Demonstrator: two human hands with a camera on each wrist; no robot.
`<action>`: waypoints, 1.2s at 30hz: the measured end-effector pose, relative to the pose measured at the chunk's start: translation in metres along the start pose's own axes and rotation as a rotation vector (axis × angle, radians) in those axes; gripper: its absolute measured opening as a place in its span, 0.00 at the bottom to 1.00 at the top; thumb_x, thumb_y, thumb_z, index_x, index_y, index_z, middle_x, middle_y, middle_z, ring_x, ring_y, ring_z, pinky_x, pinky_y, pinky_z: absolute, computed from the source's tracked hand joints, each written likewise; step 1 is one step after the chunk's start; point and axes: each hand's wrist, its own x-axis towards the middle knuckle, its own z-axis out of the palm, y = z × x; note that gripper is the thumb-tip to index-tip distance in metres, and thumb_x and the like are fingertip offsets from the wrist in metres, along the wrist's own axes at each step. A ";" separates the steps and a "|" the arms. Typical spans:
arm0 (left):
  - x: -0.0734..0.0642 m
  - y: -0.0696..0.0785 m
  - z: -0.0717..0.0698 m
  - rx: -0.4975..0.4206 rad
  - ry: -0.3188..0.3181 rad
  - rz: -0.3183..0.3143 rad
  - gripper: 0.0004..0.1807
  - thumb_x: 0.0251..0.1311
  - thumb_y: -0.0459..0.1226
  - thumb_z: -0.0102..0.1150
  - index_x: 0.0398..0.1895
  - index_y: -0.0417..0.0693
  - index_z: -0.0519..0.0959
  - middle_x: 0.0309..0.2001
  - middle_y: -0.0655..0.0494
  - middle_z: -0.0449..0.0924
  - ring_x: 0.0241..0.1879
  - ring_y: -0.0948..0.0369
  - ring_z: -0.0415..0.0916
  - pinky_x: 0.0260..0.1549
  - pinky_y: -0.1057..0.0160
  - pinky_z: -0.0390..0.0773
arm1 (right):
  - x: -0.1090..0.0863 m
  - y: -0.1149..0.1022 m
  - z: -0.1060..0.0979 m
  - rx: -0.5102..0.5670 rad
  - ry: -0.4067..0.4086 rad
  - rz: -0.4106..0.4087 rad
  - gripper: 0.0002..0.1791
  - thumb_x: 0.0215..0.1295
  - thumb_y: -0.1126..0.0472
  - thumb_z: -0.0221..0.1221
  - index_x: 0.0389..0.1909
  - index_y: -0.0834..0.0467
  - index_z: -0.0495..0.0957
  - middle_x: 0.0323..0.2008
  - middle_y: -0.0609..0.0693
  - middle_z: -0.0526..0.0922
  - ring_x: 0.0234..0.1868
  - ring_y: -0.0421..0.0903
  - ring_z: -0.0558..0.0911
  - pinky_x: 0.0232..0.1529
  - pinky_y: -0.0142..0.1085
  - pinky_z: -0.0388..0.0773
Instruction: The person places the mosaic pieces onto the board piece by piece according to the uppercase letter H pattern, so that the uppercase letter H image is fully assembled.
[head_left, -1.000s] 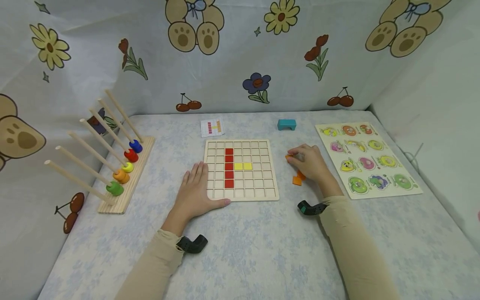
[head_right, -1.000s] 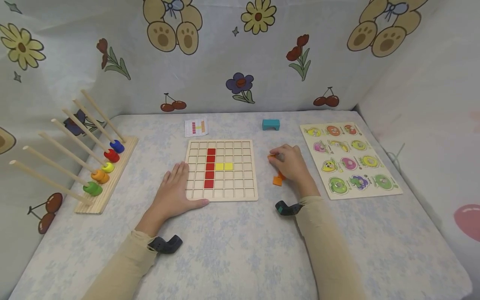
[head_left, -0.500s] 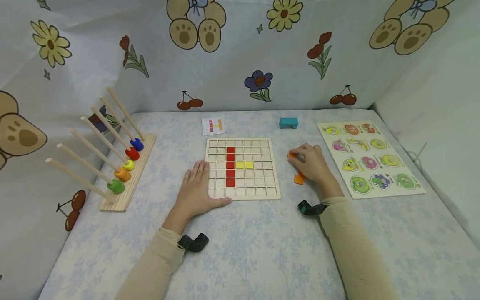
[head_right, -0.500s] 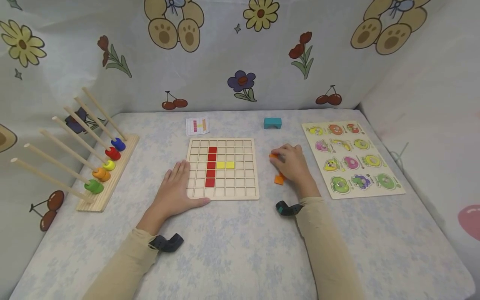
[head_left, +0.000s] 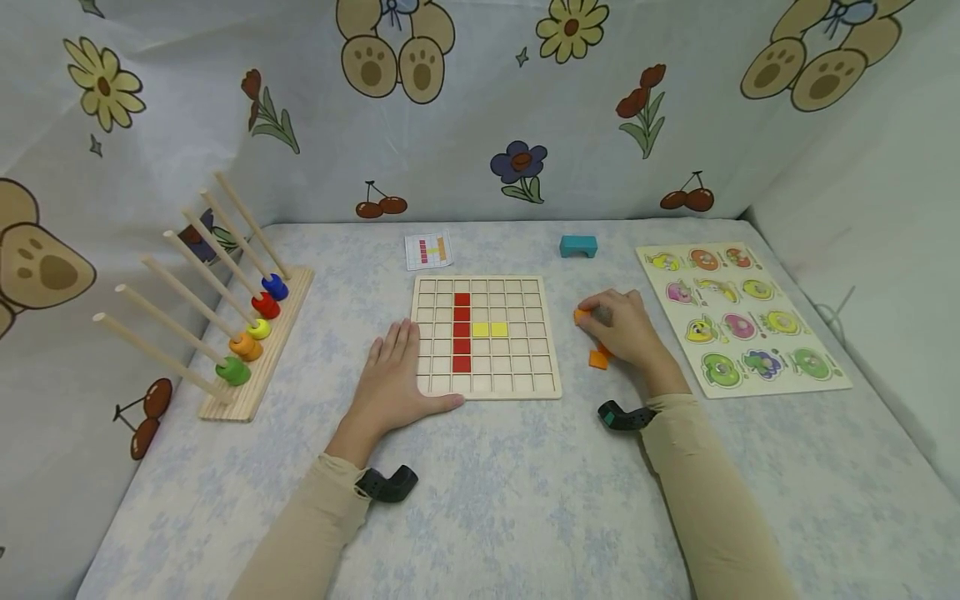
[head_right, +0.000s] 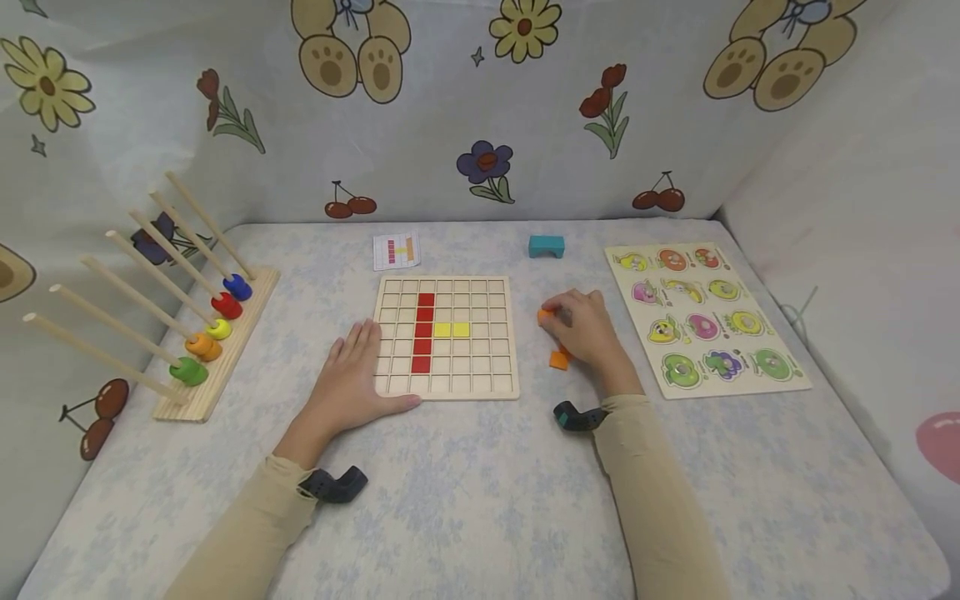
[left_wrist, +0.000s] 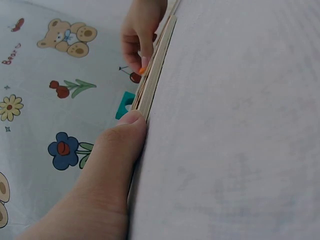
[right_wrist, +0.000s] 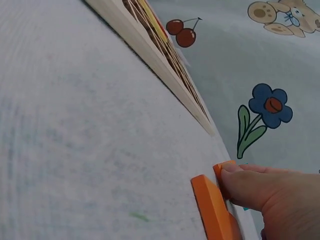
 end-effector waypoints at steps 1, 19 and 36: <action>0.000 0.000 0.000 0.000 0.000 -0.001 0.79 0.35 0.84 0.51 0.80 0.41 0.36 0.81 0.46 0.33 0.81 0.51 0.30 0.77 0.45 0.36 | 0.000 0.000 0.000 0.019 -0.010 0.012 0.15 0.68 0.50 0.63 0.50 0.52 0.82 0.51 0.53 0.79 0.49 0.52 0.65 0.51 0.46 0.64; -0.001 0.002 0.000 -0.005 0.005 -0.002 0.79 0.35 0.83 0.52 0.80 0.40 0.37 0.81 0.45 0.34 0.81 0.50 0.30 0.77 0.44 0.37 | 0.026 -0.049 0.013 0.142 -0.053 -0.022 0.12 0.68 0.51 0.63 0.48 0.50 0.79 0.45 0.51 0.82 0.45 0.51 0.73 0.46 0.42 0.68; -0.001 0.000 0.000 0.018 -0.007 -0.010 0.79 0.34 0.85 0.48 0.80 0.42 0.36 0.81 0.46 0.33 0.81 0.52 0.29 0.78 0.46 0.35 | 0.051 -0.085 0.043 0.177 -0.085 -0.044 0.11 0.69 0.52 0.61 0.47 0.51 0.79 0.44 0.49 0.81 0.46 0.48 0.78 0.49 0.43 0.75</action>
